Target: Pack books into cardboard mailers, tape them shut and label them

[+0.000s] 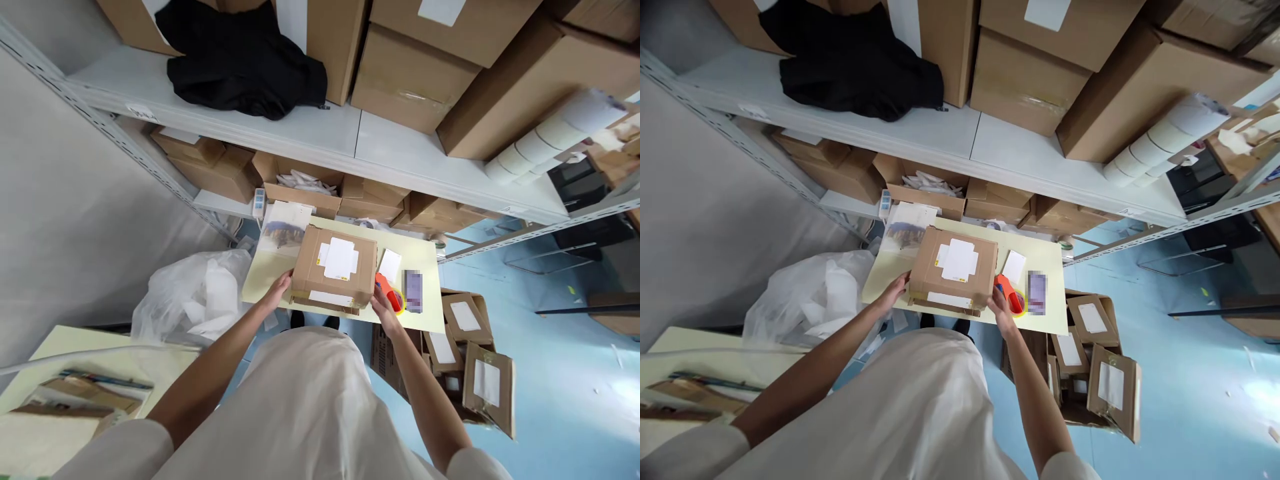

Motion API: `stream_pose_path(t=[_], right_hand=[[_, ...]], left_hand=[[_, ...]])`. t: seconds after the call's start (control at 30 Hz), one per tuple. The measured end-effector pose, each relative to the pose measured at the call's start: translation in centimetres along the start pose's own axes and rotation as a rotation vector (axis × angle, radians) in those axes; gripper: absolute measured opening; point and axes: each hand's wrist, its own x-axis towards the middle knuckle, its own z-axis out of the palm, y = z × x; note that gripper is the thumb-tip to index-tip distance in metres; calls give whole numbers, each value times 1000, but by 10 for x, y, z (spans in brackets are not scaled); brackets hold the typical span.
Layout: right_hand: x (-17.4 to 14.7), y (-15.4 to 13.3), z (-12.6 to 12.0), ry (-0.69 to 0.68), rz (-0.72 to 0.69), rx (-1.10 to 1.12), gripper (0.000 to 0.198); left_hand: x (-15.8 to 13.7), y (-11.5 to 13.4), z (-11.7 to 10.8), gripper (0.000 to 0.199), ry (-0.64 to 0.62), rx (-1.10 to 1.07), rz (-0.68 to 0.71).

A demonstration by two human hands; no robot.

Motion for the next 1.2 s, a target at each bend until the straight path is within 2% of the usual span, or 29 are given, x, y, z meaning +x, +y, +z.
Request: stream_pose_path(t=[0.1, 0.2, 0.27, 0.37, 0.43, 0.5, 0.6, 0.67, 0.7, 0.77, 0.83, 0.87, 0.97, 1.07, 1.13, 1.2], right_hand=[[-7, -7, 7, -35, -30, 14, 78], [2, -33, -3, -28, -102, 9, 82], [9, -54, -15, -33, -131, -43, 87], [16, -79, -27, -21, -72, -217, 88], [19, -85, -26, -28, 4, -280, 91], [22, -84, -21, -78, 20, -260, 96], [23, -77, -17, -175, -42, -281, 94], [22, -77, -19, -164, -73, -471, 90], [21, -79, -20, -141, -88, -602, 84], [21, -85, -23, -135, -137, -834, 65], [24, -95, -22, -213, -209, -960, 50], [29, -100, -20, -261, -251, -994, 51], [50, -117, -14, -310, -380, -1053, 71], [80, -128, -8, -222, -424, -1124, 80], [98, -129, -7, -172, -369, -1170, 77], [110, -123, -8, -183, -283, -1194, 76]], left_hand=[[-5, 5, 10, 91, -21, -59, 104], [0, 38, 14, 94, -56, -41, 247], [6, 67, 13, 88, -84, 53, 286], [14, 99, 14, 85, -61, 210, 147], [21, 107, 19, 95, -25, 278, 15], [26, 109, 23, 105, -2, 356, -58], [27, 111, 29, 119, -37, 522, -81], [23, 116, 33, 122, -54, 654, -18], [20, 120, 36, 117, -47, 723, 45], [16, 128, 41, 88, -18, 834, 198], [14, 133, 47, 58, -31, 894, 309], [14, 135, 50, 51, -65, 909, 337], [18, 135, 56, 52, -213, 957, 354], [20, 136, 58, 57, -280, 1041, 360], [17, 138, 54, 53, -250, 1069, 391], [11, 138, 46, 40, -137, 1063, 411]])
